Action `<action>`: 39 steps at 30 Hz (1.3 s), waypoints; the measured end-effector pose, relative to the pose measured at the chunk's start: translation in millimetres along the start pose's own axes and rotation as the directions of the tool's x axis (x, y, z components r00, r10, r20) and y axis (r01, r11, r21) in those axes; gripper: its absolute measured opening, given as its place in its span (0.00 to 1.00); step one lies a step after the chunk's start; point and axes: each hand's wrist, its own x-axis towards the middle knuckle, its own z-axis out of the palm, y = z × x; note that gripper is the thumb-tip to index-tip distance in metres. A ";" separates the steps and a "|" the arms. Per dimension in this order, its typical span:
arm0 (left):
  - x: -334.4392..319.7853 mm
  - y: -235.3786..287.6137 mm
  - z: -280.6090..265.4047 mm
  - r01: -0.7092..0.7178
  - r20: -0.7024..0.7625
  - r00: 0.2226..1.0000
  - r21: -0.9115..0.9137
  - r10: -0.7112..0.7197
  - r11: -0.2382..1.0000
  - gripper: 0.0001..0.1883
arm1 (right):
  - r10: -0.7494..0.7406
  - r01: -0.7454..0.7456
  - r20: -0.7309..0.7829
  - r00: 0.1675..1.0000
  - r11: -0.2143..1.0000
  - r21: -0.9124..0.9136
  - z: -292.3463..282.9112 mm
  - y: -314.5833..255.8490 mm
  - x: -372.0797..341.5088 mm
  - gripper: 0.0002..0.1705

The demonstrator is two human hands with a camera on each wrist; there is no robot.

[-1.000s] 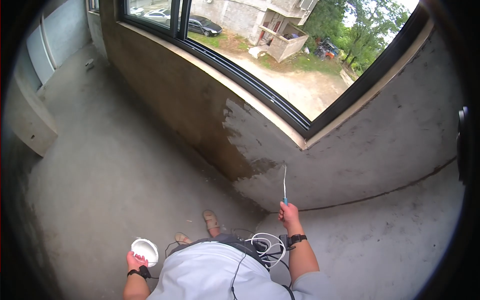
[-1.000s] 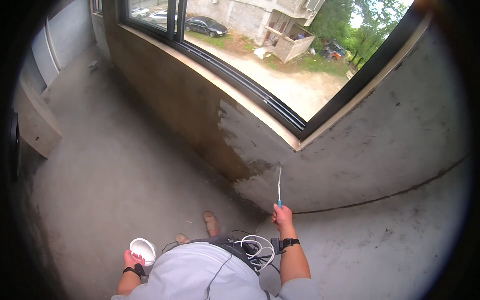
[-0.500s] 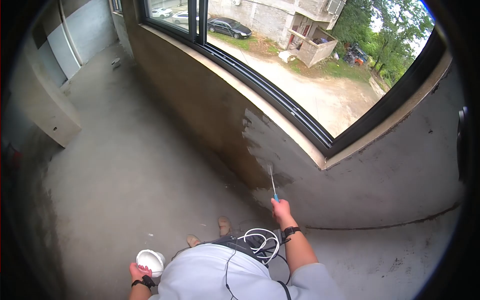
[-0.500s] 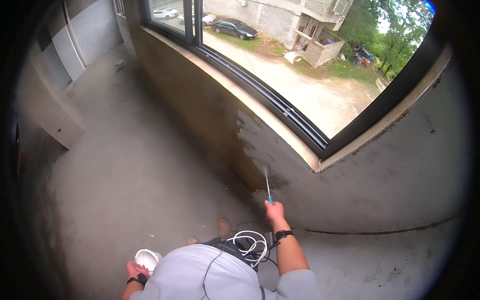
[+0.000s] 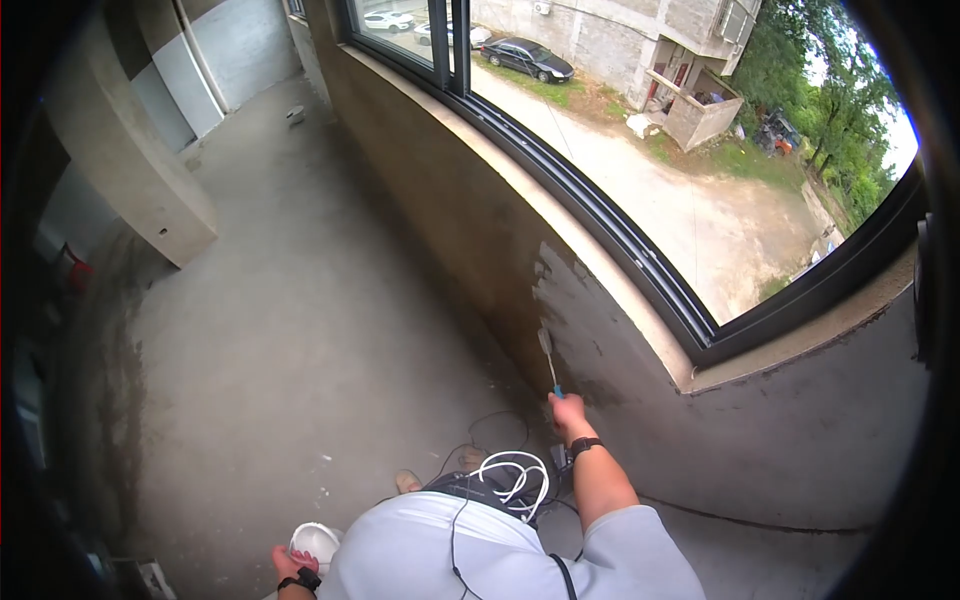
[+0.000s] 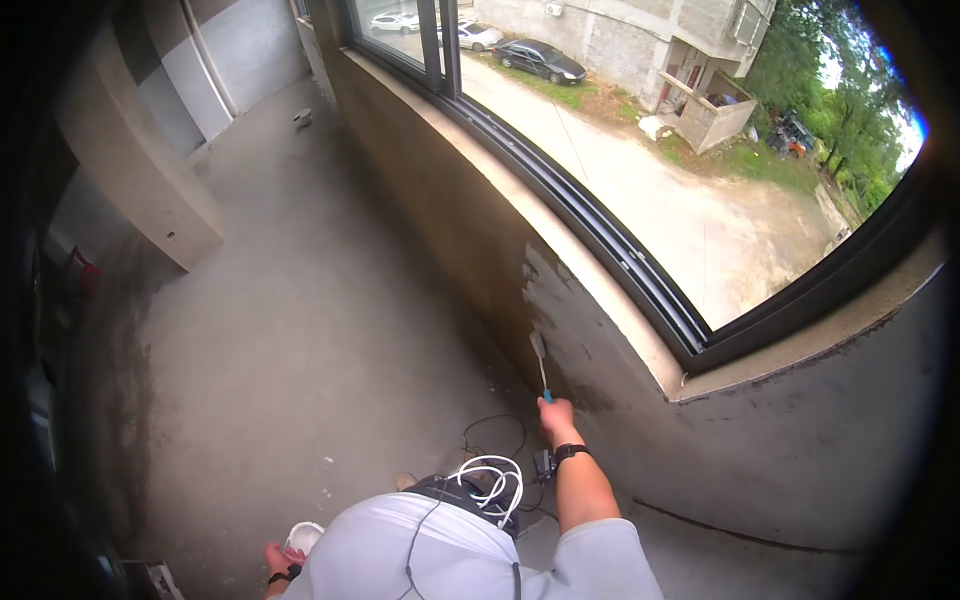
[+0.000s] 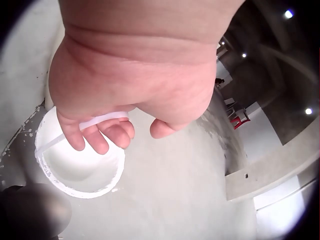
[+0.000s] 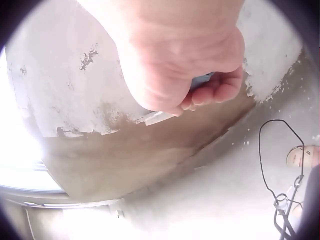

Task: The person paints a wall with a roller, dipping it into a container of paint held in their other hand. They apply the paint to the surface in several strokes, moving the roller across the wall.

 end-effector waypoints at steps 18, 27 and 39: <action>14.5 13.5 56.5 -0.036 0.127 0.992 0.229 0.007 0.973 0.20 | 0.098 -0.080 -0.047 0.994 0.954 0.288 -48.6 74.3 -81.0 0.14; 27.7 26.7 132.8 -0.095 0.304 0.950 0.485 -0.066 0.869 0.15 | 0.101 -0.045 -0.099 0.990 0.889 0.456 -82.4 135.5 -148.0 0.17; 4.3 13.0 212.2 -0.152 0.397 0.911 0.578 -0.114 0.802 0.15 | 0.012 0.083 -0.224 0.975 0.908 0.410 -86.6 152.5 -167.6 0.17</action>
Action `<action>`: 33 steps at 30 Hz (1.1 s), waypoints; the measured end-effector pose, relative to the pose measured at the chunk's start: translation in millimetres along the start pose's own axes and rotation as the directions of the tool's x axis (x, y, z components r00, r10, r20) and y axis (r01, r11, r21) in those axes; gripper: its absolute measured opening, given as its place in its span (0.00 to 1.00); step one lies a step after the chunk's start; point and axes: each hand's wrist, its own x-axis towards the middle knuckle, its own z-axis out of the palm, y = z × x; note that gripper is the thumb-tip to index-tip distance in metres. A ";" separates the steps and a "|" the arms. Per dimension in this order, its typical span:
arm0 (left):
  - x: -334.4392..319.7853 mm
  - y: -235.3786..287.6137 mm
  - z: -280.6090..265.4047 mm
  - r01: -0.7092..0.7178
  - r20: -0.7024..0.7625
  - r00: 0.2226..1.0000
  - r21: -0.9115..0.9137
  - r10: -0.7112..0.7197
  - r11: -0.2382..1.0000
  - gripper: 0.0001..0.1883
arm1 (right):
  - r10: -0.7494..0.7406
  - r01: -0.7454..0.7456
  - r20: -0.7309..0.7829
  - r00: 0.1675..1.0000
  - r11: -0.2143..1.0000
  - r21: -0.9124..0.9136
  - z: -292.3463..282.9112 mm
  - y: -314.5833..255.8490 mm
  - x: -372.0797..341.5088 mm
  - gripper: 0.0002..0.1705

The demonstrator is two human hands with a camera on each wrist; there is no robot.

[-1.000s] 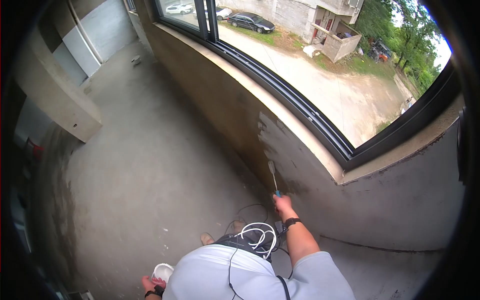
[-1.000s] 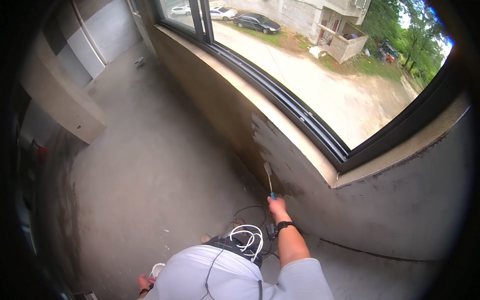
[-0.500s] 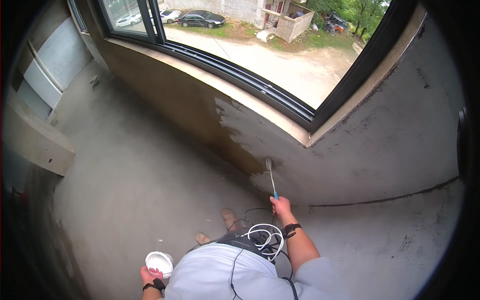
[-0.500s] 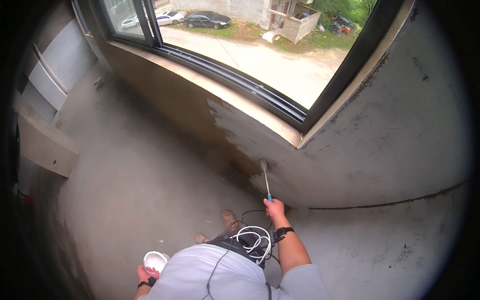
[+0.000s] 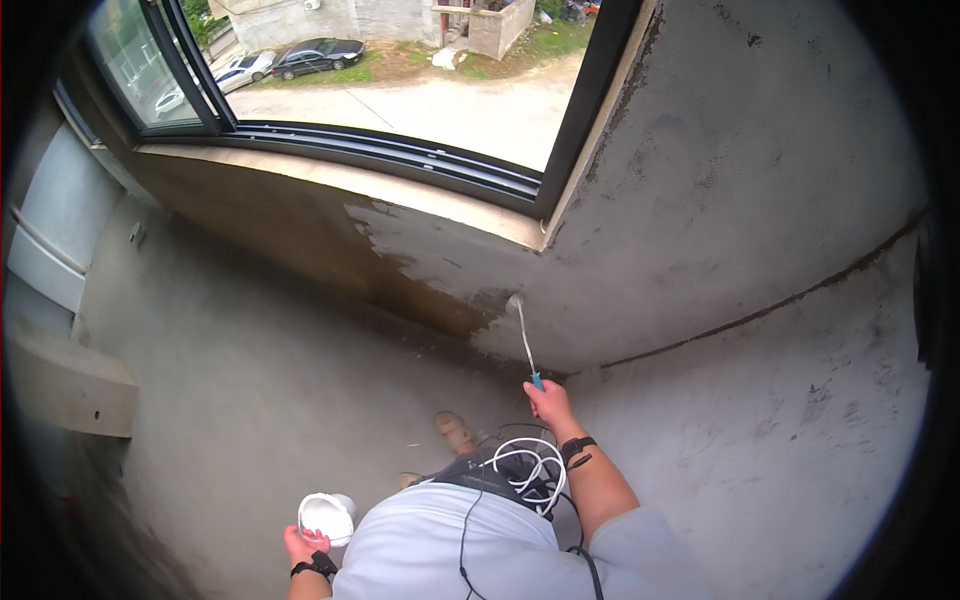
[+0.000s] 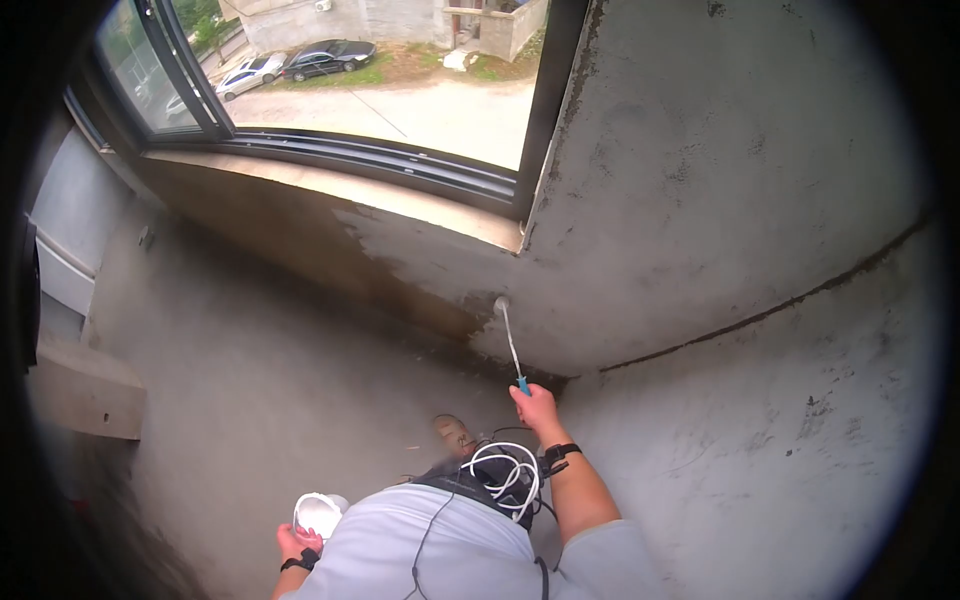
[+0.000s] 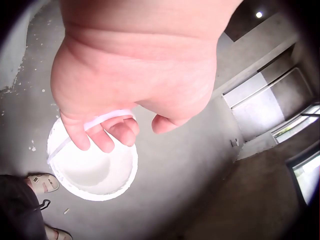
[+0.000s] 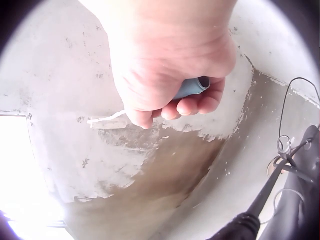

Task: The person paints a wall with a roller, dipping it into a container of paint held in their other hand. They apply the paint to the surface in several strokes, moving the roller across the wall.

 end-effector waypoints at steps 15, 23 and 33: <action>-34.2 -1.2 1.3 -0.101 -0.135 0.987 -0.086 0.088 0.991 0.15 | 0.038 0.017 0.356 0.934 0.989 -0.150 57.9 -57.8 90.6 0.20; -33.1 -46.5 -21.8 -0.083 -0.175 0.984 -0.234 0.042 0.969 0.15 | 0.066 0.047 0.433 0.899 0.968 -0.245 75.9 -81.3 133.3 0.19; -100.2 -78.2 12.7 -0.120 -0.284 0.958 -0.287 0.035 0.950 0.18 | 0.213 -0.105 0.377 0.901 0.952 -0.286 66.5 -63.1 143.3 0.16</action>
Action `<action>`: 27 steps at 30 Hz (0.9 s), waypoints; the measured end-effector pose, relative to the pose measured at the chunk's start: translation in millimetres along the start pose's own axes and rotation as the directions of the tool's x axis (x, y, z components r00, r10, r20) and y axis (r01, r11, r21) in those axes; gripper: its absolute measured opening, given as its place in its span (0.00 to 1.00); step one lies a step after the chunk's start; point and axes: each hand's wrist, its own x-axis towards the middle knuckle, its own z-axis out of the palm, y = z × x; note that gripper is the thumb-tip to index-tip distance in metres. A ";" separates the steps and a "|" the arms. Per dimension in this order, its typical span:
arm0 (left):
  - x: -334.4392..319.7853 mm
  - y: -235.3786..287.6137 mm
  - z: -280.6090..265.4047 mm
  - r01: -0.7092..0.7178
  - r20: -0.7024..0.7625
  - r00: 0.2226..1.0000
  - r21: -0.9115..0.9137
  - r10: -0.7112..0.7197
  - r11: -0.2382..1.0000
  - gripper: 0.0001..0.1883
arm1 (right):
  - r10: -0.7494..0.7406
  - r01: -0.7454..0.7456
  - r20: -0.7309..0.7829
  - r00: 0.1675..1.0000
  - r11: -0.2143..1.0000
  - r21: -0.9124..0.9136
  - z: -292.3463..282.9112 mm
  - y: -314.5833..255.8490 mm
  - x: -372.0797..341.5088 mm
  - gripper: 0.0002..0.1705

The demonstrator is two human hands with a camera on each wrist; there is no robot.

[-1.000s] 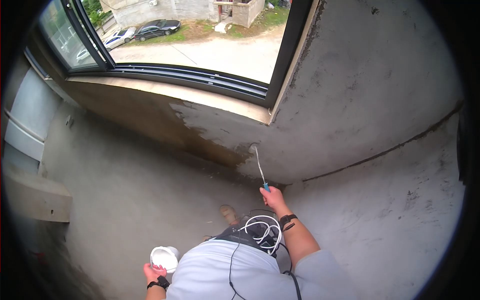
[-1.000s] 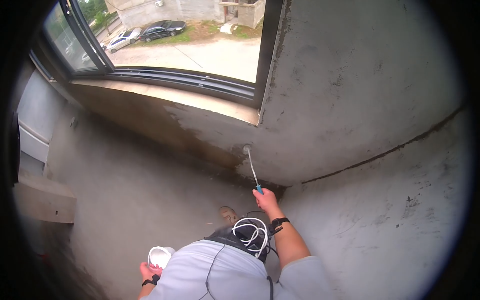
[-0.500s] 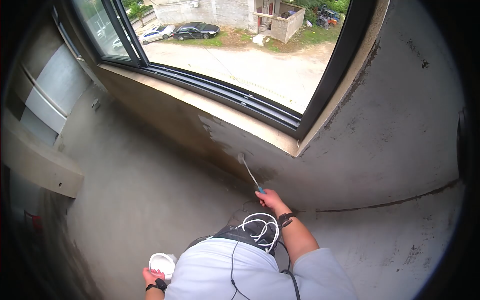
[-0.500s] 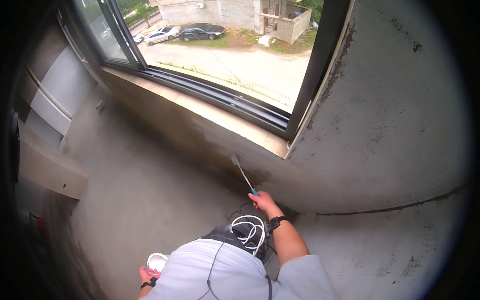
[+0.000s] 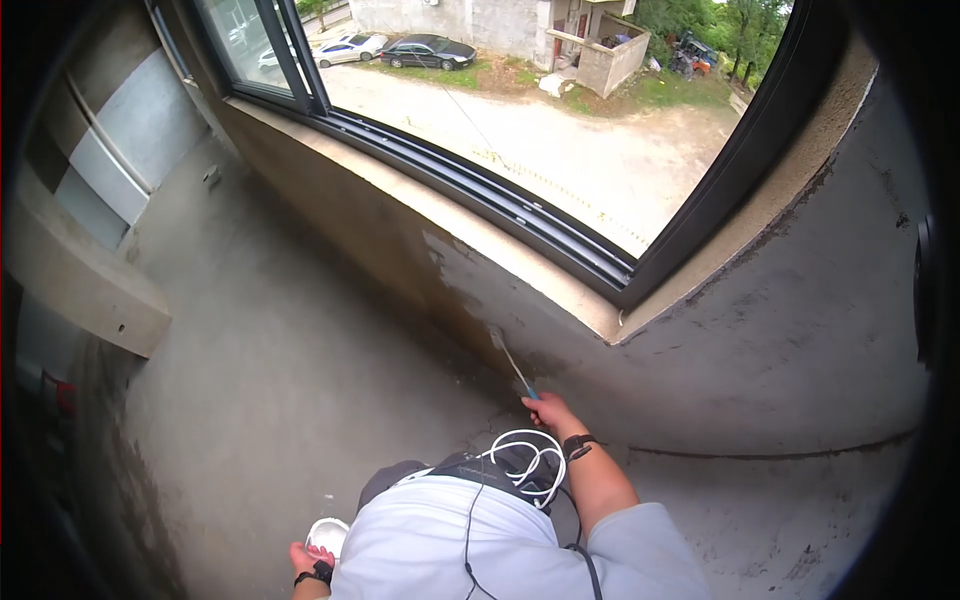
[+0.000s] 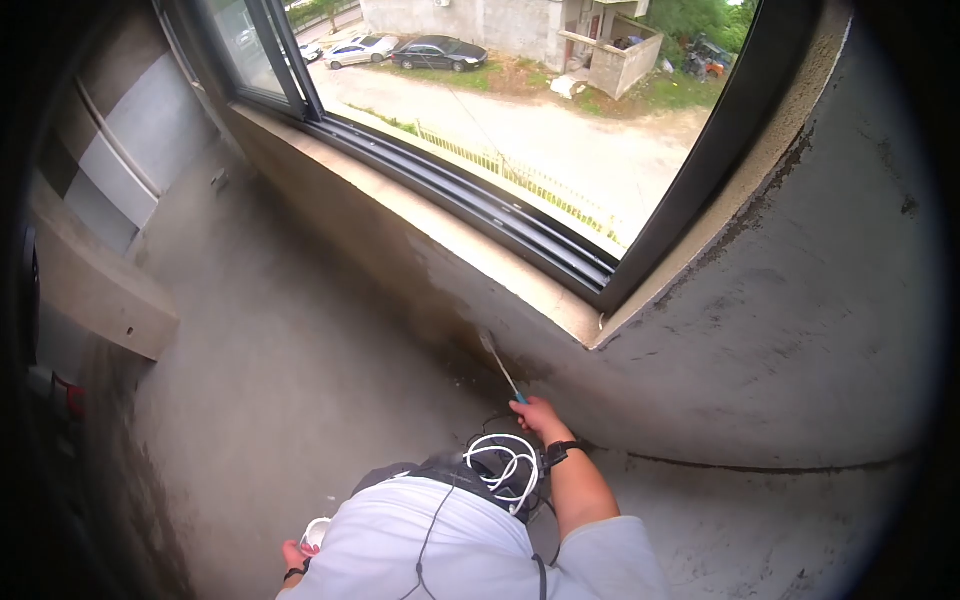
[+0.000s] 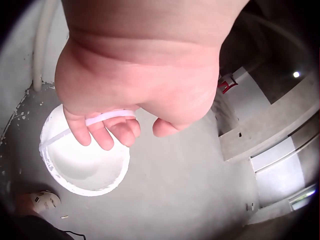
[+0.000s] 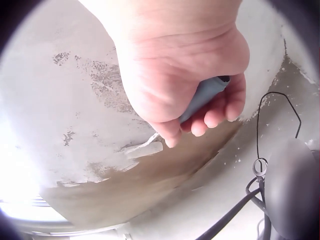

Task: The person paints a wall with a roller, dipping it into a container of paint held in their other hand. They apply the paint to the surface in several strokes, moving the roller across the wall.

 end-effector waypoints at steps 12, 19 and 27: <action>77.9 39.4 23.5 0.048 0.033 0.998 0.104 -0.051 0.993 0.14 | 0.345 -0.363 -0.329 0.879 0.932 0.007 -31.9 86.4 -42.6 0.17; 98.1 75.9 62.1 0.016 0.121 0.992 0.160 -0.036 0.987 0.12 | 0.463 -0.415 -0.409 0.786 0.886 0.205 -33.1 138.0 -87.8 0.17; 142.1 131.5 71.8 0.027 0.269 0.958 0.272 -0.103 0.962 0.14 | 0.416 -0.315 -0.409 0.812 0.903 0.292 19.0 117.3 -132.7 0.14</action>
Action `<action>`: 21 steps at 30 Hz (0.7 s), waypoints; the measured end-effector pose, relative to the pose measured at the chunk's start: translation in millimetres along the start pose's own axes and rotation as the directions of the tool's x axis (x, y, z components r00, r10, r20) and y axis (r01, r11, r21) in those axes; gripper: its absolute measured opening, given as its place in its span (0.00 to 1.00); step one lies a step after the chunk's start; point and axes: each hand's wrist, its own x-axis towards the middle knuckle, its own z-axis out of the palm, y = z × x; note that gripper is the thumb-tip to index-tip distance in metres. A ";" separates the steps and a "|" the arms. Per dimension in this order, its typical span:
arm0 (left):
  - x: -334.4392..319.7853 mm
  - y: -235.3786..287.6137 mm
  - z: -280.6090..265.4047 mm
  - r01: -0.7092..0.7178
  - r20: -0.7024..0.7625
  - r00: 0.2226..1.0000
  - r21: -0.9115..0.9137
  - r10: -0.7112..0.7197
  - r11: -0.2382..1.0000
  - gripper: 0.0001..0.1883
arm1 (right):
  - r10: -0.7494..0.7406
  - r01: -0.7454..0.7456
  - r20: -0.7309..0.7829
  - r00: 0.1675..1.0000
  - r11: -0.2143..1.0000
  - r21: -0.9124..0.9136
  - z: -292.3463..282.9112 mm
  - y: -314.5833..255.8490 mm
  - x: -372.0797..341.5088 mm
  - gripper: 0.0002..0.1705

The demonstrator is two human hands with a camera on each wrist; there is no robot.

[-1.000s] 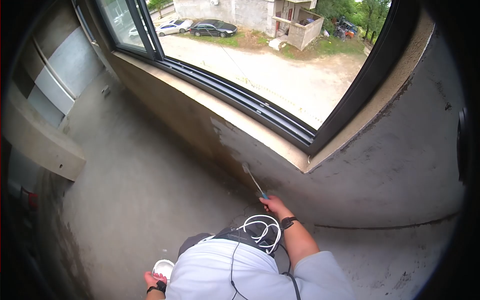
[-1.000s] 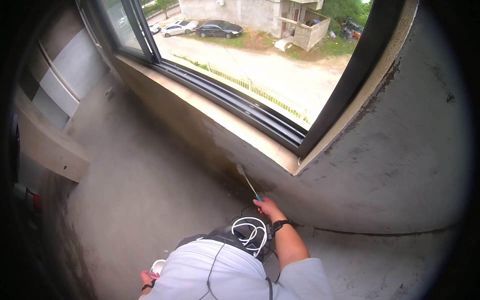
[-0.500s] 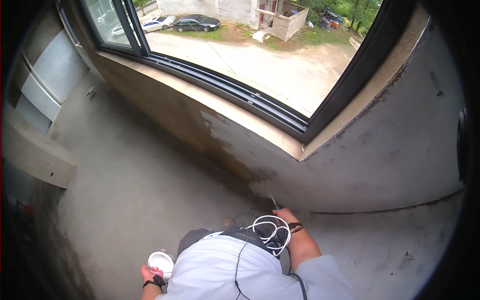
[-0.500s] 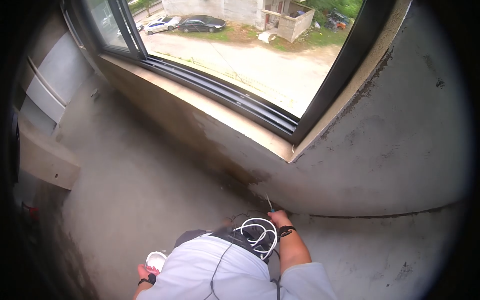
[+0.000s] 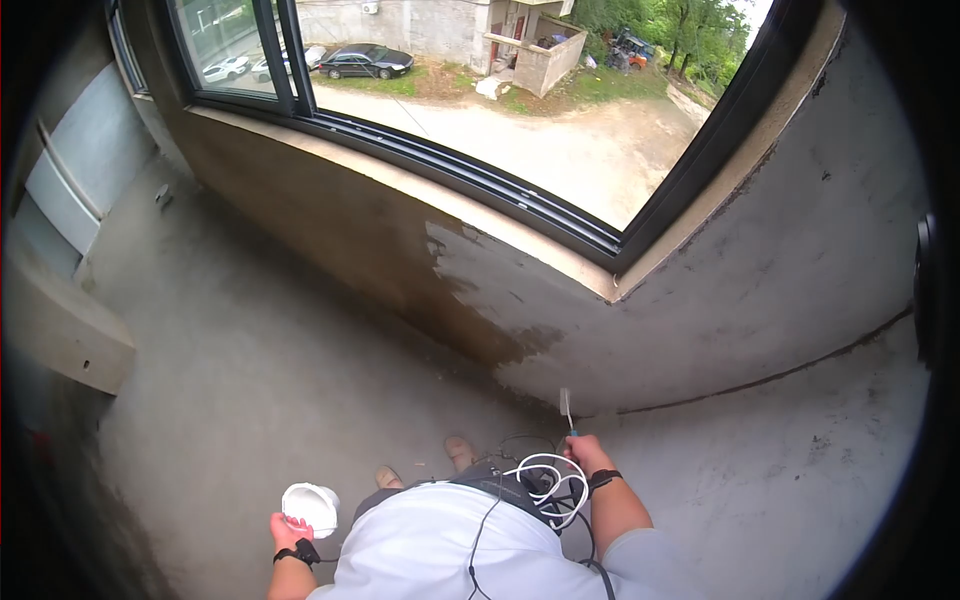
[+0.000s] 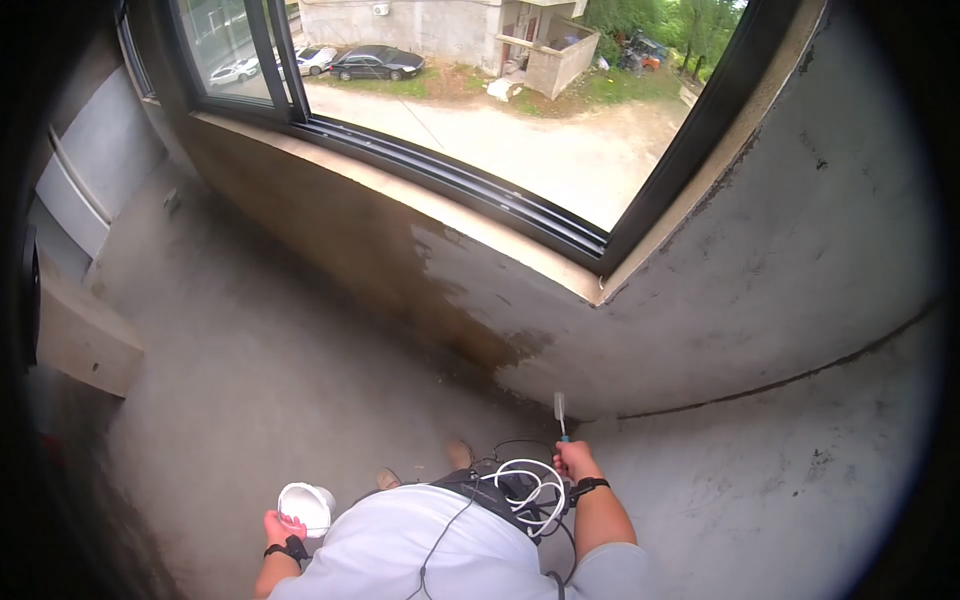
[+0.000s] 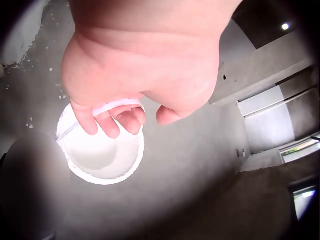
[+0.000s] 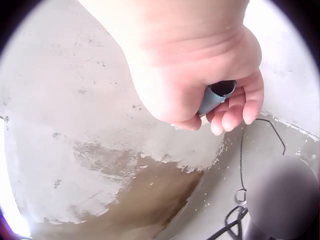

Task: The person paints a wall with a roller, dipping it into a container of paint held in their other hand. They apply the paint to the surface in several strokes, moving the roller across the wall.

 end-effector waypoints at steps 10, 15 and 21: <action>21.1 22.4 -38.7 0.046 -0.020 0.999 -0.005 -0.046 0.999 0.13 | -0.350 0.363 0.204 0.914 0.931 -0.028 22.0 -70.0 -102.3 0.14; 18.5 12.1 -67.5 0.066 -0.074 0.995 -0.040 -0.069 0.997 0.13 | -0.437 0.455 0.236 0.868 0.890 -0.025 50.6 -98.4 -133.3 0.14; 11.0 -1.2 -103.4 0.079 -0.165 0.981 -0.154 -0.105 0.985 0.14 | -0.467 0.481 0.254 0.847 0.876 0.005 69.2 -125.8 -134.4 0.15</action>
